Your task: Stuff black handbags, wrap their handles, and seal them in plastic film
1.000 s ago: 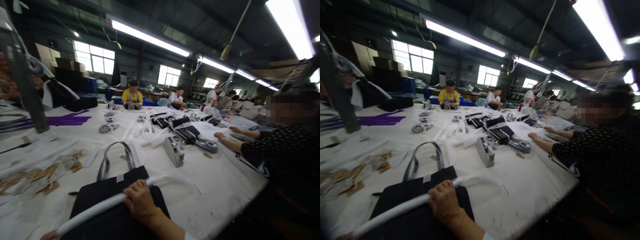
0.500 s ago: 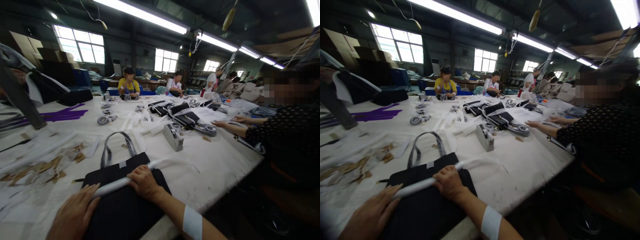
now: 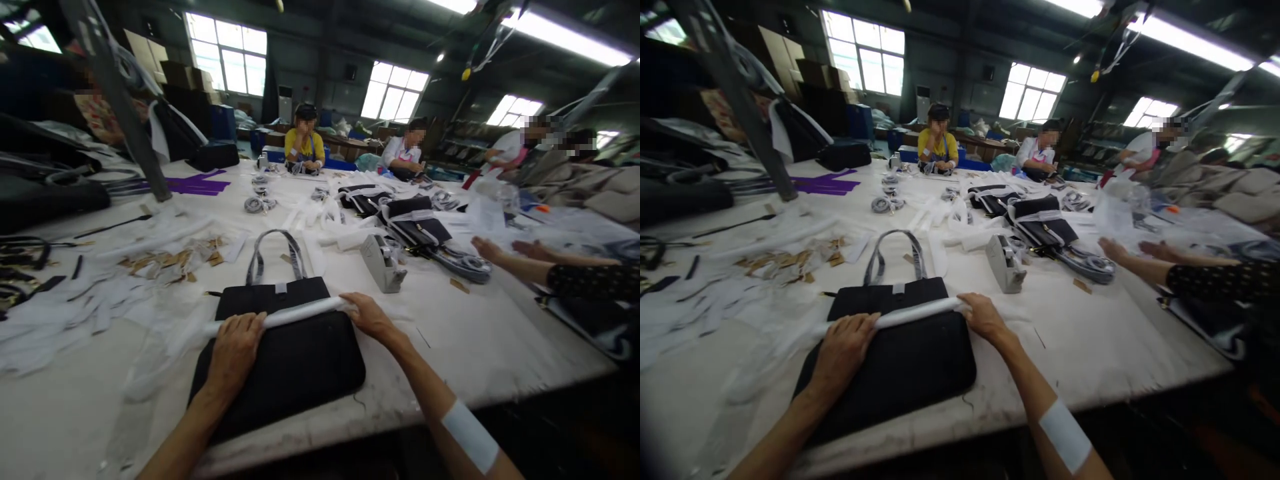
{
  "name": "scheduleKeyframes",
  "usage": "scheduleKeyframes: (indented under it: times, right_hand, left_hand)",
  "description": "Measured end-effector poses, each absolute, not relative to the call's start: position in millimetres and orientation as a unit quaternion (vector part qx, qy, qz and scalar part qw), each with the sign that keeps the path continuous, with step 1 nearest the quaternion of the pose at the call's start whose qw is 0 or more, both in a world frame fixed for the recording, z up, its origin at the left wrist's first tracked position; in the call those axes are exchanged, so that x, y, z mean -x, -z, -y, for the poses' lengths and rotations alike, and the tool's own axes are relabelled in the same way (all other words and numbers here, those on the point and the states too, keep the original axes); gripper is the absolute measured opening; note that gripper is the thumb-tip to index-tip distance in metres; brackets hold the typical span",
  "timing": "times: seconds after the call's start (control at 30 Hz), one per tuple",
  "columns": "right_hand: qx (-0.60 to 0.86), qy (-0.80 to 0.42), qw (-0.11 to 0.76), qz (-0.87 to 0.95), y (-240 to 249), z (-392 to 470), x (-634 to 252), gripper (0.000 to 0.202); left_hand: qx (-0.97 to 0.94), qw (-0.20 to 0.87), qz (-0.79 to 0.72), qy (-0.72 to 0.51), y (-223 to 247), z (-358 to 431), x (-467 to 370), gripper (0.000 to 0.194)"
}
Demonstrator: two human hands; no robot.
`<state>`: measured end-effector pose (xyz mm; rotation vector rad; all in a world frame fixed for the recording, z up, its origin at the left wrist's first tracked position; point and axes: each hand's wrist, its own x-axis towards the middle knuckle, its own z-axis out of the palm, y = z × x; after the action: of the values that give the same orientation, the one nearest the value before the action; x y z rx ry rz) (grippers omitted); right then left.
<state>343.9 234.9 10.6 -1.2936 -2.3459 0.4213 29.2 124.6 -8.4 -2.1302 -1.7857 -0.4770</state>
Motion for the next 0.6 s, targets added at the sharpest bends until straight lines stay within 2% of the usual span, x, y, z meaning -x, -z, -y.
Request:
scheduleKeyframes:
  times: [0.2,0.43,0.6]
  right_hand:
    - [0.429,-0.15,0.212,0.865,-5.9,-238.7,-336.7,0.02]
    - [0.477,-0.098,0.222,0.845,10.3,-244.5,-335.3,0.037]
    - [0.542,-0.15,0.182,0.806,17.5,-261.8,-368.2,0.049]
  left_hand:
    - [0.724,0.142,0.647,0.194,9.4,-121.8,-34.9,0.027]
    - [0.71,0.127,0.661,0.208,13.2,-118.5,-38.5,0.03]
    - [0.705,0.123,0.665,0.212,15.4,-118.8,-39.3,0.031]
